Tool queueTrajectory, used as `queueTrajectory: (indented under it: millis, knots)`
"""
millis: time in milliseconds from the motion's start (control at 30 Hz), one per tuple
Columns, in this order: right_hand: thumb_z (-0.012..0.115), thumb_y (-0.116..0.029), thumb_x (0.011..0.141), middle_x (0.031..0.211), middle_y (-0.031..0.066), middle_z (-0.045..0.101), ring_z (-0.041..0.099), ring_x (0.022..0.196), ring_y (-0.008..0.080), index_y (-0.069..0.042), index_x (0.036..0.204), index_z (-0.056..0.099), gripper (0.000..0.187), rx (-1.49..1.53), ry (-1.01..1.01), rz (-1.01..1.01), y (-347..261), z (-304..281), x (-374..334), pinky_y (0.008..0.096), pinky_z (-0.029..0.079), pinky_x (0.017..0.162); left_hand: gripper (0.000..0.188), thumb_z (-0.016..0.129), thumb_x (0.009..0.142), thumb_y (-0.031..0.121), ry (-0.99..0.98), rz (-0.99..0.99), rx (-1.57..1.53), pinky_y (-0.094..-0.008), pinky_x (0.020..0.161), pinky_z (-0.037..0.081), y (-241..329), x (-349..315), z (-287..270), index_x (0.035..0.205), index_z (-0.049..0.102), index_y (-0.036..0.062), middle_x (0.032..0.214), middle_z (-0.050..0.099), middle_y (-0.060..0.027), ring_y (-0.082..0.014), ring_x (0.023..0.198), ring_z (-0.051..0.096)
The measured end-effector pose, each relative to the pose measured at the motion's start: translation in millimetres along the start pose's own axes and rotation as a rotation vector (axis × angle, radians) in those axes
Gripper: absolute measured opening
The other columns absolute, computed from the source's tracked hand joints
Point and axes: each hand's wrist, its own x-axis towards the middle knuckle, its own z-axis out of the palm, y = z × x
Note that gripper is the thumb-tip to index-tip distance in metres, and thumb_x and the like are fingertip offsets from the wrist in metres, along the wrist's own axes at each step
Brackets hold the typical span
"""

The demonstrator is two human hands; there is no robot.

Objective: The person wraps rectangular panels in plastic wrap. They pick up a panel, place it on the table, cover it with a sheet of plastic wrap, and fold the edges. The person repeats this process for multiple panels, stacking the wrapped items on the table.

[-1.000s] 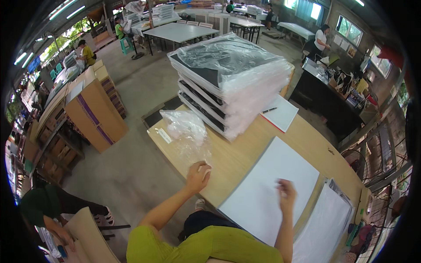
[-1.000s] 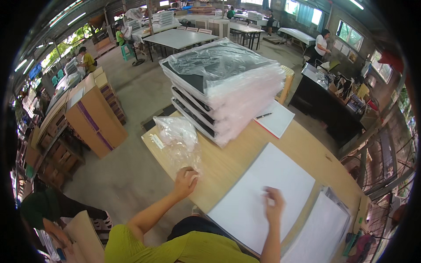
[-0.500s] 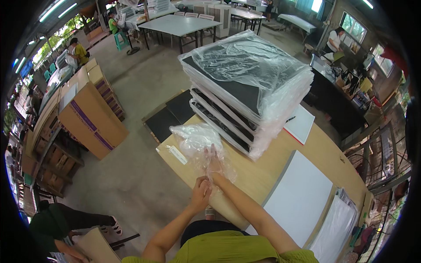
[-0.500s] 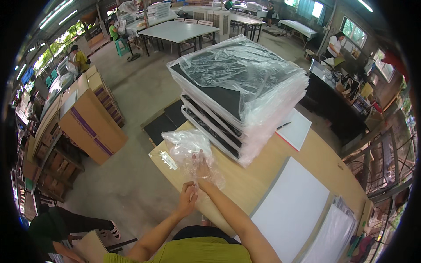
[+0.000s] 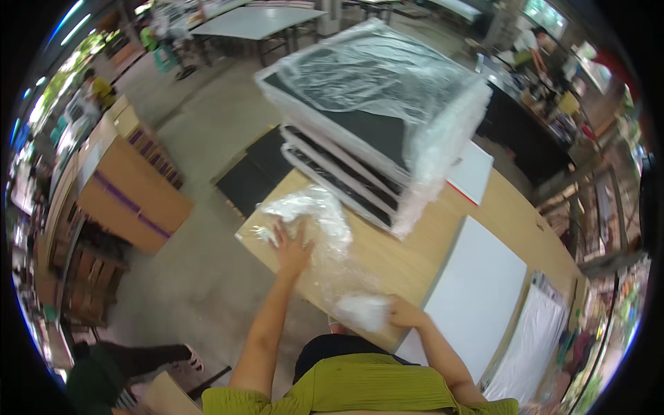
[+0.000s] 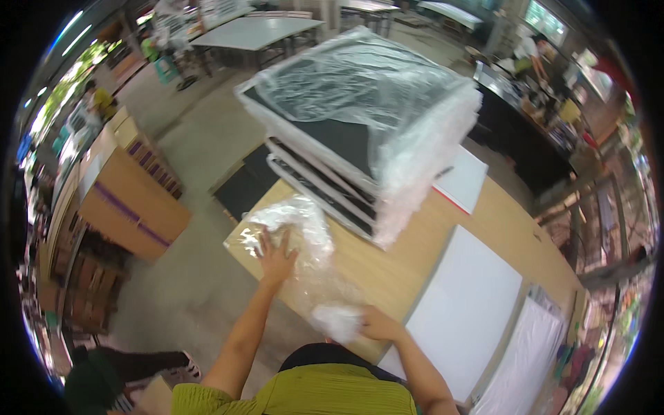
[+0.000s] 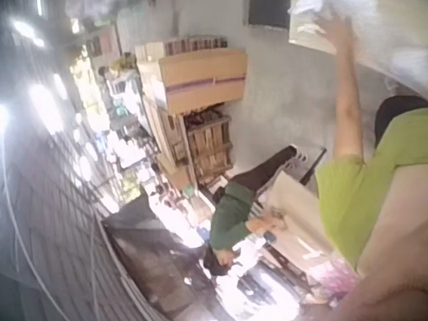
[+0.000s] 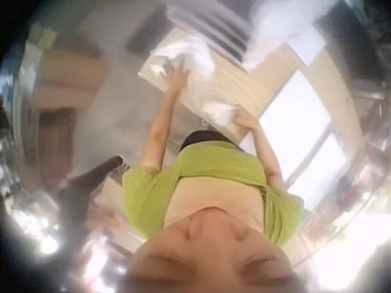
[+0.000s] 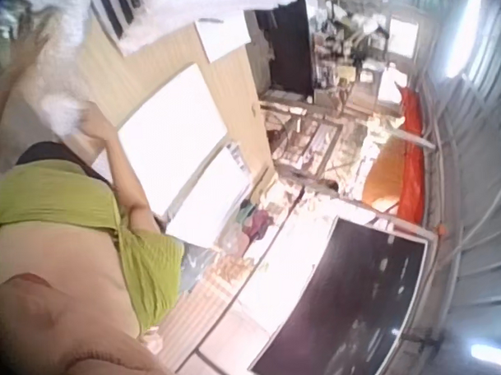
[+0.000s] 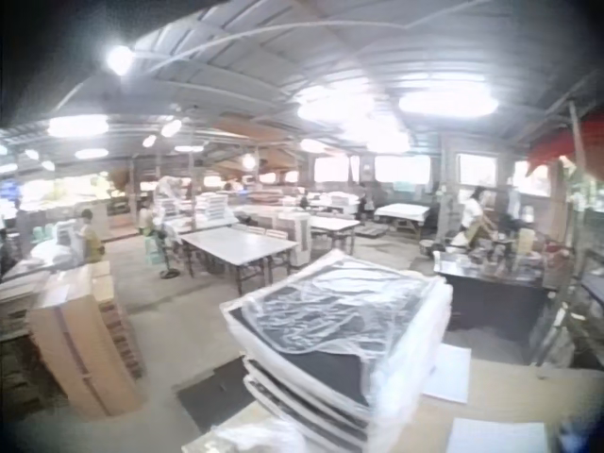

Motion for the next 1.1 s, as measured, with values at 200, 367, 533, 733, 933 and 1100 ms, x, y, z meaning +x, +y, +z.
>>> queueTrajectory:
  millis: [200,367,533,733,933,1100]
  knots:
    - [0.063,0.001,0.074,0.121,0.0148,0.051,0.056,0.104,0.0264,0.001,0.128,0.035,0.061,1.214,0.985,0.1,22.6,-62.6,-139.4,0.0416,0.052,0.081,0.056,0.062,0.082,0.023,0.64,-0.04,-0.849,-0.0427,0.105,0.025,83.7,-0.7,-98.6,0.126,0.039,-0.0022,0.141,0.027,-0.0191,-0.0343,0.123,0.033]
    - [0.066,-0.007,0.078,0.109,0.0113,0.057,0.059,0.092,0.0198,0.004,0.122,0.043,0.051,1.03,1.128,0.028,10.4,-71.7,-158.8,0.0351,0.052,0.077,0.083,0.074,0.07,0.031,0.154,0.846,-1.155,-0.047,0.103,0.026,289.0,-126.5,-117.5,0.135,0.03,0.0038,0.135,0.033,-0.0181,-0.0332,0.126,0.031]
    - [0.067,-0.01,0.079,0.086,0.0054,0.061,0.056,0.074,0.0111,0.003,0.107,0.057,0.033,0.703,0.998,0.244,16.9,-88.7,-261.4,0.0258,0.047,0.064,0.05,0.071,0.073,0.017,-0.79,0.704,-1.184,-0.0334,0.078,0.047,367.5,-141.5,-75.8,0.118,0.054,0.0063,0.097,0.062,-0.0125,-0.0225,0.086,0.059]
    - [0.059,-0.016,0.086,0.071,0.0009,0.058,0.05,0.061,0.0069,0.0,0.094,0.062,0.019,0.361,1.124,0.494,107.5,-109.5,-407.5,0.0235,0.042,0.054,0.011,0.062,0.081,0.009,-0.826,0.585,-1.038,-0.0245,0.052,0.046,407.1,-177.6,-44.5,0.091,0.062,0.0049,0.072,0.058,-0.0045,-0.0116,0.059,0.056]
    - [0.054,-0.028,0.091,0.068,-0.0006,0.056,0.053,0.055,0.0092,-0.004,0.085,0.058,0.025,0.78,1.199,0.369,134.5,-124.9,-482.8,0.0252,0.046,0.049,0.035,0.069,0.076,0.019,-0.423,0.567,-1.046,-0.0304,0.058,0.049,417.2,-224.7,-28.3,0.105,0.054,0.006,0.075,0.057,-0.0069,-0.0186,0.061,0.057]
    - [0.056,-0.029,0.088,0.095,0.0066,0.057,0.056,0.08,0.0132,-0.002,0.111,0.053,0.035,1.062,0.975,0.075,175.2,-121.9,-479.4,0.028,0.05,0.066,0.06,0.075,0.068,0.027,-0.146,0.975,-0.886,-0.0407,0.084,0.046,461.8,-314.4,-6.7,0.116,0.052,0.001,0.097,0.062,-0.0171,-0.033,0.091,0.06]
